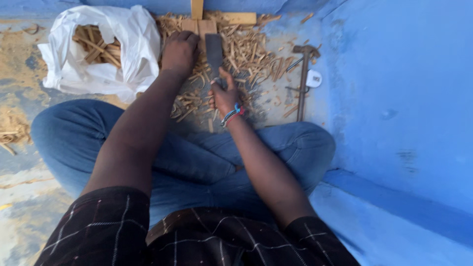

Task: The person whittles small pieces of wood using a blade while sitting on the floor, occasionally placing them in a white plastic bag.

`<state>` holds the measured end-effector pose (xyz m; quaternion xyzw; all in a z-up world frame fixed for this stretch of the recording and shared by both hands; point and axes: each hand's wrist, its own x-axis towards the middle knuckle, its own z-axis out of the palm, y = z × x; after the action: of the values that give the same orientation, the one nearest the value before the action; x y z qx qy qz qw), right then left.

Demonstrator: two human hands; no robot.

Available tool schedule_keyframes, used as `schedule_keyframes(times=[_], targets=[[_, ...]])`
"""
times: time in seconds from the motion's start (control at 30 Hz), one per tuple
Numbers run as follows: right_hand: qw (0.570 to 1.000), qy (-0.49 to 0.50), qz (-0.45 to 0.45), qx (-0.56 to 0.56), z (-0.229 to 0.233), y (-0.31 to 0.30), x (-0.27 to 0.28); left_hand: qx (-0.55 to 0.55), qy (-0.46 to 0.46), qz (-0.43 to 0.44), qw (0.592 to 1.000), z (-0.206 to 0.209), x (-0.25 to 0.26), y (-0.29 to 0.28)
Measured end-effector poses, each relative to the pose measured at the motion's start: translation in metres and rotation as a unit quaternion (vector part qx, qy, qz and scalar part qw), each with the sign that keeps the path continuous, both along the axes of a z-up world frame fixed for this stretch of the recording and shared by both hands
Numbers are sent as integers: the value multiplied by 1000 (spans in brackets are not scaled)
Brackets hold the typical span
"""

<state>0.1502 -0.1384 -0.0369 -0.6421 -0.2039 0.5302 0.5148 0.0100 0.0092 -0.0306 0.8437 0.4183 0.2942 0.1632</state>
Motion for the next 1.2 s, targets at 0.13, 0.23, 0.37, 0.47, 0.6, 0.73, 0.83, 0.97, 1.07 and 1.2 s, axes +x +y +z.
schedule_keyframes(times=[0.13, 0.23, 0.37, 0.47, 0.6, 0.73, 0.83, 0.97, 1.07, 1.2], targets=[[999, 36, -9, 22, -1, -3, -2, -27, 2, 3, 1000, 25, -4, -13], [999, 19, -12, 41, -2, -3, -6, -68, 66, 40, 995, 39, -5, -17], [997, 20, -14, 67, 0, -19, -6, 3, 139, 18, 990, 43, -3, -32], [998, -14, -24, 63, 5, -33, -17, 44, 154, -44, 986, 36, 1, -57], [998, -37, 5, 51, 12, -41, -24, 118, 206, -59, 970, 19, 13, -79], [998, -39, 22, 41, 14, -42, -27, 142, 264, -34, 954, 3, 16, -84], [999, -4, 19, 27, 10, -36, -29, 127, 275, -22, 953, -6, 13, -82], [1000, -13, 9, 12, 10, -18, -29, 107, 232, 8, 967, -11, 17, -73], [1000, -7, -1, -9, 12, -7, -28, 97, 225, 7, 970, -12, 21, -61], [1000, -11, -4, -25, 7, 2, -32, 87, 254, -11, 963, -20, 20, -45]])
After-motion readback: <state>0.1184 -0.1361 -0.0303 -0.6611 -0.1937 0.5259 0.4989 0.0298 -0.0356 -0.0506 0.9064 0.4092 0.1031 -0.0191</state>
